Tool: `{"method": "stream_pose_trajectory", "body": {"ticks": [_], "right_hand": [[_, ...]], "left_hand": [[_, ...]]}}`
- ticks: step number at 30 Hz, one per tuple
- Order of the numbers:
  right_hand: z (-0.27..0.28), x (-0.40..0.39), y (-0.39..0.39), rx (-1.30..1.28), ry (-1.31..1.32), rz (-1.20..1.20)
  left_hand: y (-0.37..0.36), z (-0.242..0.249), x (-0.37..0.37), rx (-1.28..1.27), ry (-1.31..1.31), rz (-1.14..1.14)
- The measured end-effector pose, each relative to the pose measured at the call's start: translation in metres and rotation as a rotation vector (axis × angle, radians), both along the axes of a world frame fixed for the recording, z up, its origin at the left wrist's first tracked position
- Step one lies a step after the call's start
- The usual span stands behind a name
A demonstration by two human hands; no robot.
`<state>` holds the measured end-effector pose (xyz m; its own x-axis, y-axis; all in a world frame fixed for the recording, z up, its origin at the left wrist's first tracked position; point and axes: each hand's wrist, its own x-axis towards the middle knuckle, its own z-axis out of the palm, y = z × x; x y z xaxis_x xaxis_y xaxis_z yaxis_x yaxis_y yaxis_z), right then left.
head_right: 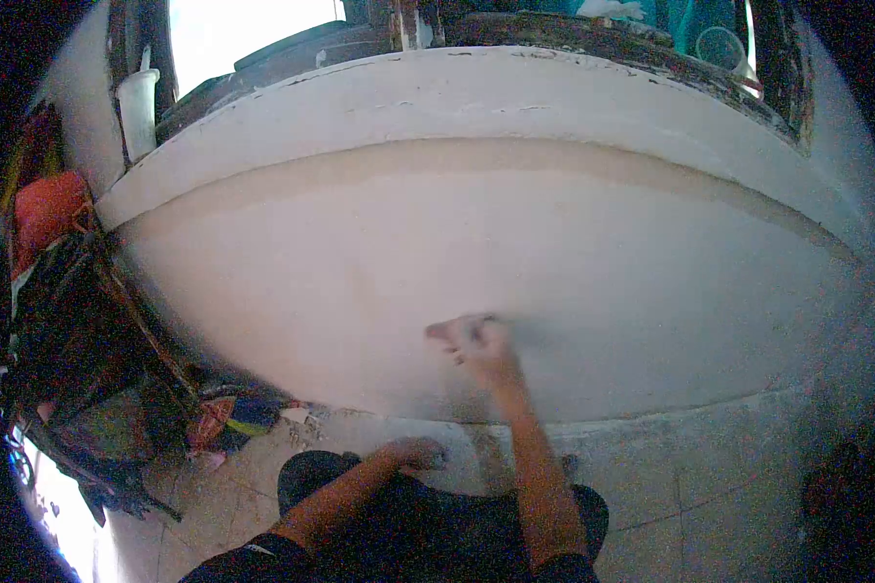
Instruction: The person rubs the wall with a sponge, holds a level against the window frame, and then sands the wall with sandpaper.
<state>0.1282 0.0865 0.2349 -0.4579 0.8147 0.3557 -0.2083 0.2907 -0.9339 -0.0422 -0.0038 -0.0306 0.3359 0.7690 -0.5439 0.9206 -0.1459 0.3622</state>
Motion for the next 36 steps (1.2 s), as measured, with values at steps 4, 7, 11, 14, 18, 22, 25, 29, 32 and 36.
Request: {"method": "stream_pose_trajectory", "body": {"ticks": [4,7,11,14,18,22,25,29,32,36], "right_hand": [[-0.026,-0.017,0.01,0.154,-0.199,0.021],[0.02,0.026,0.003,-0.103,0.014,-0.124],[0.008,0.1,0.055,-0.079,0.505,-0.54],[0.01,0.117,0.061,-0.084,0.59,-0.631],[0.016,0.069,0.036,-0.077,0.491,-0.581],[-0.009,0.001,0.012,-0.029,0.164,-0.161],[-0.024,-0.029,0.006,-0.013,0.015,-0.048],[0.007,0.004,0.004,-0.102,0.184,-0.129],[0.024,0.061,0.027,-0.126,0.39,-0.378],[0.022,0.122,0.062,-0.161,0.55,-0.565]], "left_hand": [[0.001,0.002,-0.004,-0.018,0.002,0.053],[0.011,-0.025,-0.005,-0.014,-0.043,0.051],[0.015,-0.041,-0.004,0.032,-0.04,0.002],[0.008,-0.034,-0.008,0.034,-0.057,0.036],[0.007,-0.015,-0.005,0.029,-0.086,0.045],[0.006,-0.015,-0.005,0.02,-0.052,0.018],[0.008,-0.028,-0.005,0.03,-0.055,0.014],[0.015,-0.04,-0.01,-0.05,-0.078,0.067],[-0.001,0.017,0.002,0.047,-0.001,0.03],[0.008,-0.006,-0.001,0.018,-0.044,-0.021]]}}
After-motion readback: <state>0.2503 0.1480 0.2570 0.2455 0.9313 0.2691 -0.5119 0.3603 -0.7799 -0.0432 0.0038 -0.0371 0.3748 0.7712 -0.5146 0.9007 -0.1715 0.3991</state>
